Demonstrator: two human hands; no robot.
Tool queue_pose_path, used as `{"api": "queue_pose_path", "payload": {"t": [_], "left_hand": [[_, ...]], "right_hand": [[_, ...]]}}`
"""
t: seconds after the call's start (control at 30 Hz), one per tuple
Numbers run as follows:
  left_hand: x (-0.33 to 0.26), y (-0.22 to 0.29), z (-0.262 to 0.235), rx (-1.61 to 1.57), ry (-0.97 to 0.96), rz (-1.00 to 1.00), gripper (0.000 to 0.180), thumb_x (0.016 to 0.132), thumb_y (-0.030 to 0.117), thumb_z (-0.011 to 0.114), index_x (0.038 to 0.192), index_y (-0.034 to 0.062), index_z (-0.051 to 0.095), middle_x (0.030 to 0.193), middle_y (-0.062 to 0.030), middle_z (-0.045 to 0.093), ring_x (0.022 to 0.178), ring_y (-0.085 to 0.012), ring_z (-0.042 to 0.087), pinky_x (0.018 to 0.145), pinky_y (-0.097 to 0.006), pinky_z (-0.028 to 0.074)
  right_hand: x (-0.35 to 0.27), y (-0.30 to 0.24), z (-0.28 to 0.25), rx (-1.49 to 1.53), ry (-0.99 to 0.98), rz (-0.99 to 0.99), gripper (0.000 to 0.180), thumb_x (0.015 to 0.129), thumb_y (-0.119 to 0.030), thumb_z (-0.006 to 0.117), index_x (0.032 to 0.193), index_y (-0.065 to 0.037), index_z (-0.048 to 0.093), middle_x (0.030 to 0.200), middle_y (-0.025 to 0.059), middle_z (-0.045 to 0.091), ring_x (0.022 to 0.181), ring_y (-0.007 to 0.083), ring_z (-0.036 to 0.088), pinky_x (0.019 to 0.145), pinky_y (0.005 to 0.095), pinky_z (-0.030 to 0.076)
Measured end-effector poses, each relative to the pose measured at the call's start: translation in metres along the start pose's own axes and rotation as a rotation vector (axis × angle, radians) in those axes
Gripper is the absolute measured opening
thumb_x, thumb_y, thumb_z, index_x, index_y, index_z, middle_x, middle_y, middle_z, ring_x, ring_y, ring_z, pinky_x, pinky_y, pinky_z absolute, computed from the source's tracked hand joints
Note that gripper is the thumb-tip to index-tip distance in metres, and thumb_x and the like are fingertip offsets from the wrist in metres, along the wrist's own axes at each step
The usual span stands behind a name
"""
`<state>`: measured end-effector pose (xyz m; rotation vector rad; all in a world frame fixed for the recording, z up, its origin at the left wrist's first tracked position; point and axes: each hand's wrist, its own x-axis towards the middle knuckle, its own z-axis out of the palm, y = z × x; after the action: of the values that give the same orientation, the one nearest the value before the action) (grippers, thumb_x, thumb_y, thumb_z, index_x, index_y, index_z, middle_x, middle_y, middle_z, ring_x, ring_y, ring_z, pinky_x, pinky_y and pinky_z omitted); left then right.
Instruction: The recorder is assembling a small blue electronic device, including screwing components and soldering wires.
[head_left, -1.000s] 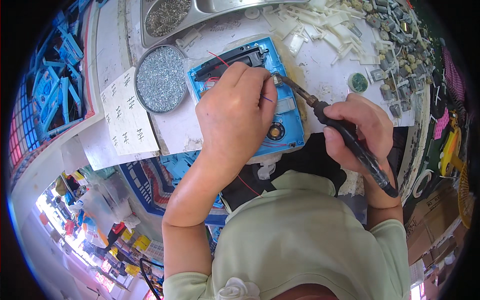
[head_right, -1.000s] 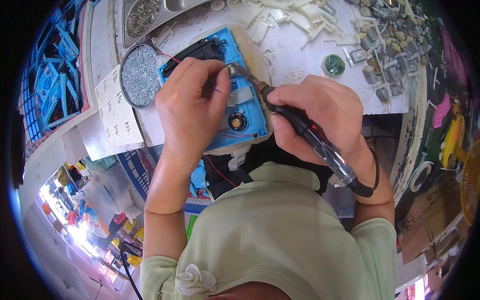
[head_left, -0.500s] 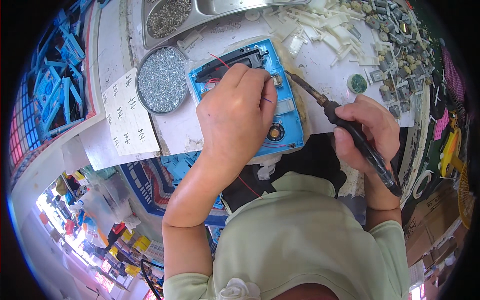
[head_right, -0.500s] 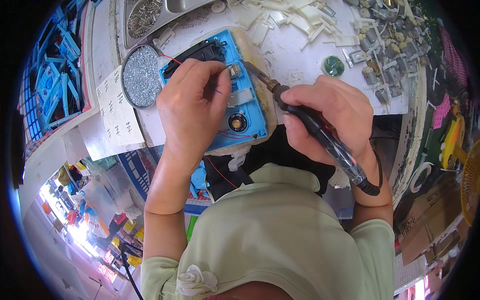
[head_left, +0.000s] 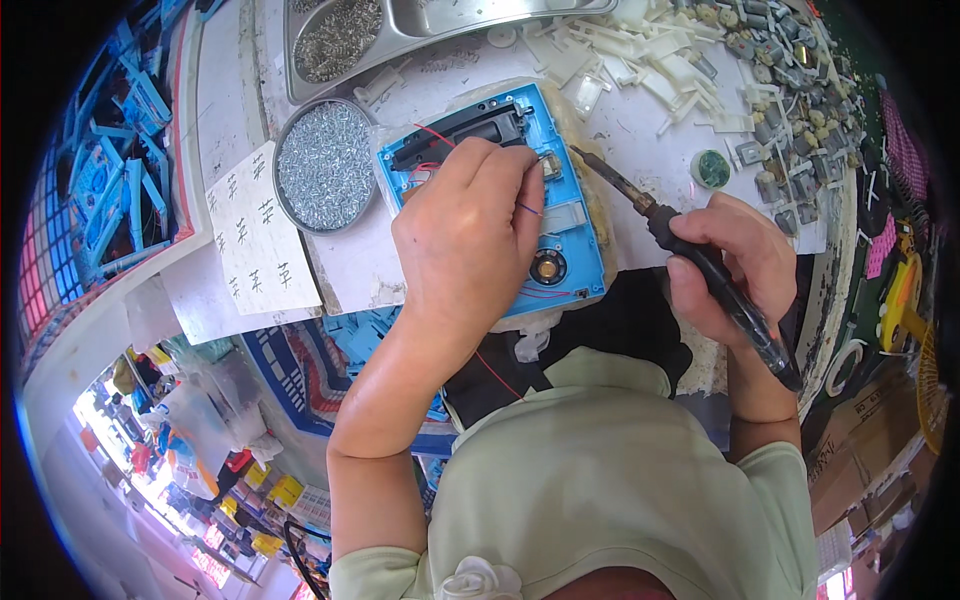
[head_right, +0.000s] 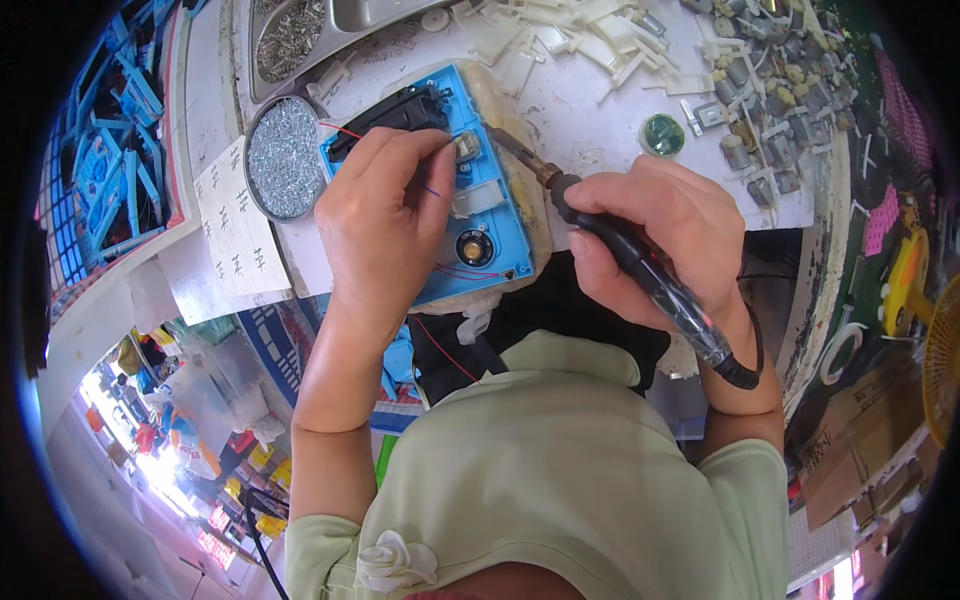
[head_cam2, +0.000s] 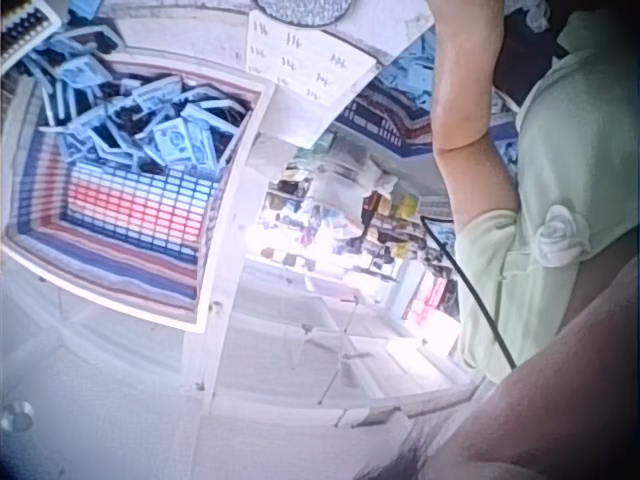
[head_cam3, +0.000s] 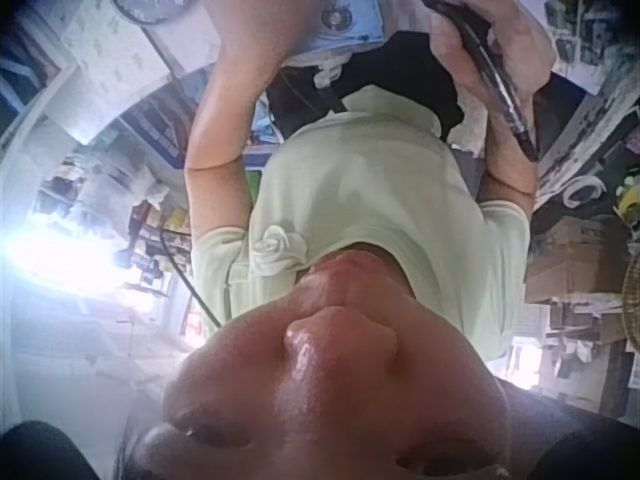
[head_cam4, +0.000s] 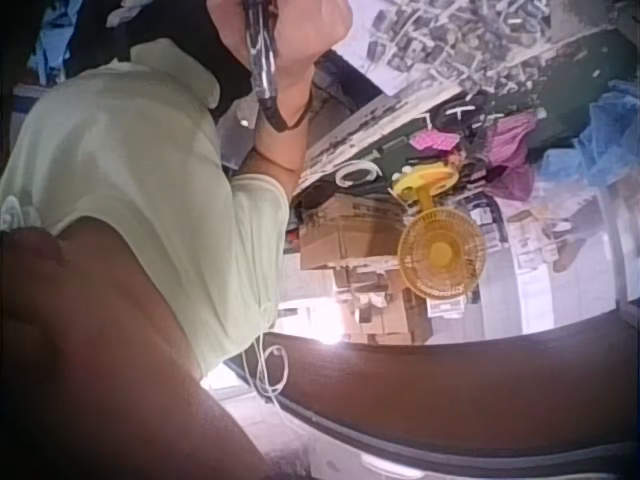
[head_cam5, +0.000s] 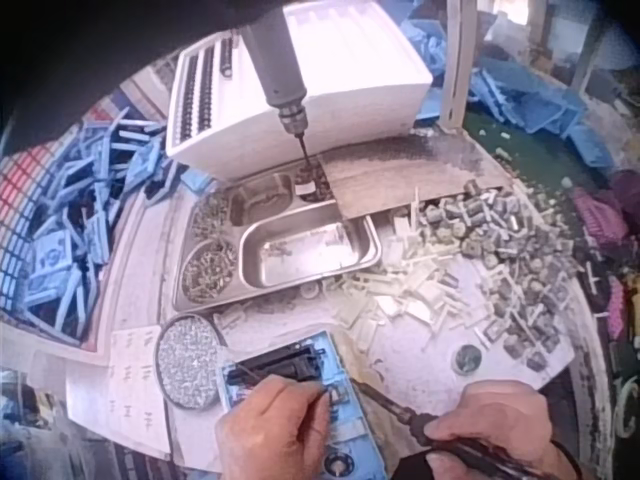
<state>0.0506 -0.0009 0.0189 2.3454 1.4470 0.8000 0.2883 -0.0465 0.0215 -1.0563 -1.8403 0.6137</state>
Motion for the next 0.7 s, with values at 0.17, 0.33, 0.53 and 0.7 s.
{"api": "queue_pose_path", "payload": {"t": [0.17,0.33,0.53,0.7], "left_hand": [[-0.003,0.0,0.0,-0.006,0.012,-0.001,0.015,0.082,0.006,0.075,0.097,0.0076,0.07,0.086,-0.0063,0.065,0.071,-0.027,0.066,0.063,-0.036,0.052],[-0.008,-0.008,0.002,-0.035,0.047,0.05,0.02,0.081,0.004,0.076,0.1,0.0079,0.07,0.09,-0.0066,0.067,0.075,-0.0263,0.068,0.065,-0.035,0.053],[-0.009,-0.014,0.003,-0.048,0.03,0.12,0.026,0.077,0.003,0.077,0.101,0.0086,0.069,0.095,-0.0064,0.066,0.077,-0.0258,0.068,0.065,-0.035,0.053],[-0.01,-0.014,0.002,-0.025,-0.007,0.138,0.027,0.075,0.003,0.078,0.1,0.0089,0.068,0.099,-0.0061,0.065,0.076,-0.0255,0.068,0.065,-0.035,0.053]], "right_hand": [[0.0,0.001,0.0,-0.001,-0.004,-0.007,0.028,0.078,-0.005,0.076,0.104,0.0,0.067,0.076,0.0087,0.069,0.054,0.0195,0.056,0.05,0.03,0.044],[-0.001,0.002,0.002,-0.021,0.01,-0.019,0.028,0.078,-0.006,0.076,0.104,-0.001,0.067,0.075,0.0081,0.068,0.054,0.0197,0.055,0.05,0.0304,0.044],[-0.001,0.002,0.002,-0.035,0.005,-0.022,0.028,0.078,-0.006,0.076,0.104,-0.001,0.067,0.075,0.0076,0.068,0.053,0.0196,0.055,0.05,0.0305,0.044],[-0.002,0.002,0.002,-0.016,0.014,-0.033,0.028,0.078,-0.005,0.076,0.105,-0.001,0.067,0.075,0.0072,0.068,0.053,0.0192,0.055,0.05,0.0303,0.043]]}}
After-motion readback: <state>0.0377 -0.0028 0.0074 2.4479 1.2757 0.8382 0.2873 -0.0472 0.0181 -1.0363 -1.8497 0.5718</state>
